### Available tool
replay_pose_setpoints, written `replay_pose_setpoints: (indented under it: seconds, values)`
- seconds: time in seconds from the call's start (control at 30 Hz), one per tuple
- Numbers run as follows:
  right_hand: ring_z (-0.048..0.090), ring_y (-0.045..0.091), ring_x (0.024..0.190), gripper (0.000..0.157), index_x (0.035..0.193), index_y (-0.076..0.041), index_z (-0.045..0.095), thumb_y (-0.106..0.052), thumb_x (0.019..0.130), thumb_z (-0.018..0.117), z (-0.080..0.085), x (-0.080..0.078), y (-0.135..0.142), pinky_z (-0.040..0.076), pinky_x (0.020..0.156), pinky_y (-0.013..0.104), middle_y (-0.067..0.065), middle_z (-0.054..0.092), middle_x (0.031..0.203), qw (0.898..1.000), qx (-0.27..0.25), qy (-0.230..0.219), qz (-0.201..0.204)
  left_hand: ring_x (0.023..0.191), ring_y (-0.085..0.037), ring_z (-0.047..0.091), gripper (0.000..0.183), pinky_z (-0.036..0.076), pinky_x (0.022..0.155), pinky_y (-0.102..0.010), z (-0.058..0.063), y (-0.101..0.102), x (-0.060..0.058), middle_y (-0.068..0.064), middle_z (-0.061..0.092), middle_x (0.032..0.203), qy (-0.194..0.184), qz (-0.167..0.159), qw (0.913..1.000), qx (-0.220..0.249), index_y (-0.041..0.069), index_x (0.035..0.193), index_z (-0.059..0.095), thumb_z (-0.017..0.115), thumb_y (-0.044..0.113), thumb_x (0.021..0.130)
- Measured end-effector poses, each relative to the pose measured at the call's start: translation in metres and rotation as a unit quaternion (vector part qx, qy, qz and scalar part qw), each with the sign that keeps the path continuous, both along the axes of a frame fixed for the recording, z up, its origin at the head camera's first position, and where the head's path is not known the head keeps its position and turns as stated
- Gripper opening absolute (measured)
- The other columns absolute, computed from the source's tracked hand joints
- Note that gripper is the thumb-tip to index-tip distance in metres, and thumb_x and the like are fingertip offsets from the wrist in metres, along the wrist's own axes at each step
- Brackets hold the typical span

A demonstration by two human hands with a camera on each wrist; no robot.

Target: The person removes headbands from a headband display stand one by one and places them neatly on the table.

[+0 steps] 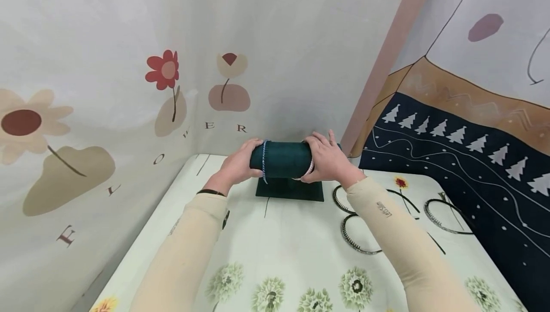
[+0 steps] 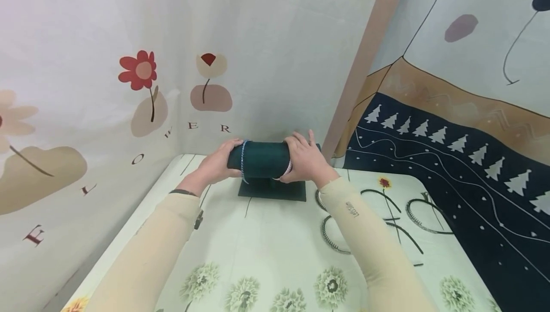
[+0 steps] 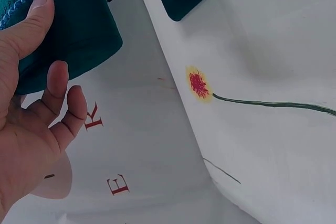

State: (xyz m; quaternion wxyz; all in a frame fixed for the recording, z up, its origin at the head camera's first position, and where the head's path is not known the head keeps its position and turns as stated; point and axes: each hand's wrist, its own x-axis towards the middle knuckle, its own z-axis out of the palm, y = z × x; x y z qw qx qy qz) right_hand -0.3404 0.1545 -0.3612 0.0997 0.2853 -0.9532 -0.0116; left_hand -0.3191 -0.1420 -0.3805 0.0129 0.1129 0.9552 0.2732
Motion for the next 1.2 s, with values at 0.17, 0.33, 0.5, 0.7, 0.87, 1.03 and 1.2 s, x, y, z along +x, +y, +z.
replay_pose_setpoints:
  seconds: [0.17, 0.33, 0.5, 0.7, 0.87, 1.03, 1.2]
  values:
    - [0.023, 0.035, 0.165, 0.114, 0.158, -0.005, 0.039, -0.069, 0.075, 0.083, 0.000, -0.001, 0.005, 0.005, 0.135, 0.069, 0.013, 0.047, 0.163, 1.000, 0.004, 0.009, 0.014, 0.155, -0.041, 0.039, 0.100, 0.042, 0.123, -0.064, 0.001, 0.000, 0.002, -0.002, 0.018, 0.180, 0.002, -0.001, 1.0000, -0.005, 0.027, 0.170, 0.022, 0.086, 0.028, 0.093]
    - [0.024, 0.036, 0.165, 0.113, 0.157, -0.004, 0.043, -0.068, 0.074, 0.084, 0.004, 0.001, 0.017, 0.006, 0.135, 0.070, 0.014, 0.050, 0.162, 1.000, 0.002, 0.006, 0.015, 0.155, -0.041, 0.039, 0.100, 0.042, 0.123, -0.066, 0.002, 0.002, 0.002, -0.002, 0.017, 0.180, 0.003, -0.009, 0.9999, -0.006, 0.028, 0.170, 0.022, 0.086, 0.029, 0.093]
    - [0.025, 0.039, 0.163, 0.111, 0.157, -0.003, 0.046, -0.061, 0.073, 0.090, 0.014, -0.001, 0.031, 0.013, 0.133, 0.071, 0.017, 0.050, 0.162, 0.999, -0.035, -0.037, -0.001, 0.156, -0.040, 0.039, 0.101, 0.042, 0.123, -0.066, 0.001, 0.001, 0.000, -0.002, 0.017, 0.180, 0.003, -0.007, 1.0000, -0.005, 0.028, 0.170, 0.021, 0.086, 0.028, 0.093]
    - [0.032, 0.044, 0.155, 0.127, 0.165, -0.001, 0.031, -0.058, 0.071, 0.095, 0.018, -0.006, 0.038, 0.017, 0.133, 0.070, 0.021, 0.041, 0.167, 0.993, -0.069, -0.095, -0.033, 0.154, -0.040, 0.040, 0.101, 0.043, 0.123, -0.064, 0.000, 0.000, -0.003, -0.002, 0.017, 0.180, 0.003, -0.006, 1.0000, -0.001, 0.026, 0.170, 0.022, 0.087, 0.026, 0.093]
    - [0.036, 0.044, 0.149, 0.128, 0.165, -0.004, 0.028, -0.058, 0.071, 0.097, 0.009, -0.004, 0.035, 0.021, 0.133, 0.066, 0.019, 0.044, 0.164, 0.982, -0.146, -0.113, -0.038, 0.154, -0.041, 0.040, 0.101, 0.043, 0.123, -0.065, -0.001, 0.001, -0.002, -0.003, 0.018, 0.180, 0.002, -0.005, 1.0000, 0.004, 0.027, 0.170, 0.022, 0.087, 0.027, 0.092]
    - [0.032, 0.044, 0.154, 0.123, 0.166, -0.010, 0.034, -0.061, 0.072, 0.095, 0.005, -0.005, 0.034, 0.012, 0.132, 0.073, 0.018, 0.046, 0.164, 0.987, -0.122, -0.101, -0.027, 0.154, -0.041, 0.039, 0.101, 0.041, 0.124, -0.066, -0.001, 0.000, -0.001, -0.003, 0.017, 0.180, 0.001, -0.003, 1.0000, 0.005, 0.026, 0.170, 0.022, 0.087, 0.027, 0.092]
    - [0.022, 0.043, 0.161, 0.135, 0.172, -0.017, 0.022, -0.064, 0.069, 0.095, 0.004, -0.005, 0.034, 0.004, 0.132, 0.075, 0.016, 0.037, 0.172, 0.994, -0.062, -0.083, -0.027, 0.155, -0.042, 0.038, 0.102, 0.041, 0.124, -0.066, 0.001, 0.001, -0.002, -0.004, 0.017, 0.181, -0.002, -0.002, 1.0000, 0.003, 0.026, 0.170, 0.022, 0.087, 0.027, 0.092]
